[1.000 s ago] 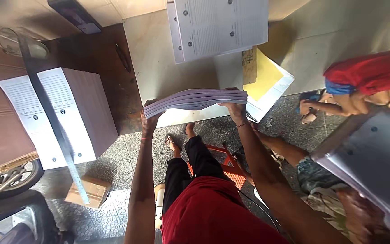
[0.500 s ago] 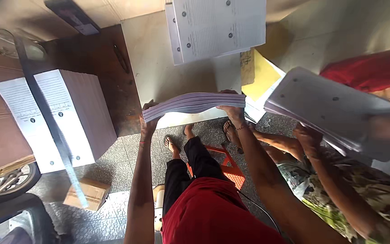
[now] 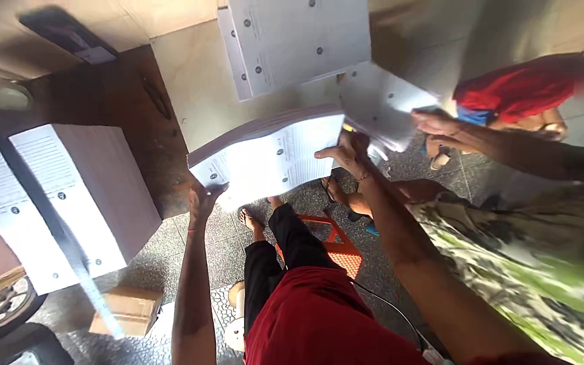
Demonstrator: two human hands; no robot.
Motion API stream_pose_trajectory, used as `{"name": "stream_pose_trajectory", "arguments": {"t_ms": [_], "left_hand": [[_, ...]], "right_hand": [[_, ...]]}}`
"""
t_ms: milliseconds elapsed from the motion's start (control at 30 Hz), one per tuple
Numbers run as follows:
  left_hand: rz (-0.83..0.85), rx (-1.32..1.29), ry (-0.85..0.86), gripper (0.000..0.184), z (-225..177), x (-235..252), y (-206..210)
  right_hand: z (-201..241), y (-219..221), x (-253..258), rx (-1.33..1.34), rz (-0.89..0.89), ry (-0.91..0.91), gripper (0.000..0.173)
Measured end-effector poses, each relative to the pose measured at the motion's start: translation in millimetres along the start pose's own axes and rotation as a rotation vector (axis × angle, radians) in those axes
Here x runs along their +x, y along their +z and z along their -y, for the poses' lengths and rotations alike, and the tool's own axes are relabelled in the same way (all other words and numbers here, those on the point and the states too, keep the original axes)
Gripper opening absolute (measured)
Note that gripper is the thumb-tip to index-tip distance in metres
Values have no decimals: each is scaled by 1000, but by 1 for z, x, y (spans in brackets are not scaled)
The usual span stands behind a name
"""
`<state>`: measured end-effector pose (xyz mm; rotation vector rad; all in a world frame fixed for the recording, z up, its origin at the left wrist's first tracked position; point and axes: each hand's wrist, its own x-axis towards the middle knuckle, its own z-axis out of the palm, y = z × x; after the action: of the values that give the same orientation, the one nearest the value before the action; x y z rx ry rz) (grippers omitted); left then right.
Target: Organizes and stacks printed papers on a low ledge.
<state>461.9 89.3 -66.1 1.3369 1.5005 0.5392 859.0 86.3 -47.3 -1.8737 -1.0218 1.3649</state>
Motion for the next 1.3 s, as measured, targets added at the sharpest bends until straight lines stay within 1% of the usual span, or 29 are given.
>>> {"name": "stream_pose_trajectory", "arguments": {"t_ms": [67, 133, 233, 300, 400, 500, 567, 633, 667, 700, 767, 800, 867, 900, 967, 1033, 1100, 1167, 1233, 1267, 1300], "left_hand": [[19, -92, -123, 46, 12, -4, 11], [34, -145, -230, 40, 31, -2, 25], [61, -180, -313, 34, 58, 4, 45], [64, -149, -347, 33, 70, 6, 53], [78, -80, -378, 34, 75, 8, 57], [88, -21, -389, 36, 72, 7, 56], [105, 15, -379, 37, 70, 6, 54], [113, 16, -368, 37, 64, 6, 52], [117, 13, -359, 37, 62, 5, 52], [116, 11, -349, 37, 64, 3, 53], [111, 5, -336, 36, 67, -1, 54], [110, 1, -334, 36, 67, -1, 53], [108, 21, -318, 35, 69, -2, 53], [104, 36, -286, 31, 70, -2, 52], [97, 45, -235, 27, 73, -2, 53], [96, 26, -248, 25, 73, -1, 52], [105, 9, -289, 32, 70, -3, 52], [115, 1, -314, 36, 68, -2, 52], [110, -19, -329, 37, 71, 3, 54], [95, -37, -337, 35, 76, 7, 56], [85, -53, -337, 33, 80, 9, 58]], "right_hand": [[-4, -2, 10, 11, 65, 31, 64], [-16, 0, 26, -6, 130, 64, 62], [-36, 5, 51, -101, 206, 110, 55], [-51, 9, 64, -195, 211, 136, 54], [-58, 13, 72, -347, 190, 185, 57], [-55, 16, 69, -393, 151, 189, 58], [-54, 20, 61, -445, 59, 142, 65], [-46, 28, 46, -596, -61, 76, 82], [-40, 40, 37, -638, -136, 9, 83], [-39, 60, 26, -640, -207, -89, 80], [-47, 123, 2, -587, -286, -336, 66], [-48, 159, -9, -557, -260, -436, 61], [-41, 218, -30, -506, -48, -526, 57], [-41, 239, -34, -480, 45, -570, 54], [-56, 265, -33, -482, 123, -642, 50], [-67, 263, -26, -569, 80, -672, 51], [-74, 240, -16, -727, 2, -694, 53], [-84, 205, 0, -905, -94, -708, 56], [-98, 164, 23, -925, -203, -695, 59], [-102, 142, 32, -917, -249, -648, 60], [-105, 119, 38, -923, -292, -559, 62]]}}
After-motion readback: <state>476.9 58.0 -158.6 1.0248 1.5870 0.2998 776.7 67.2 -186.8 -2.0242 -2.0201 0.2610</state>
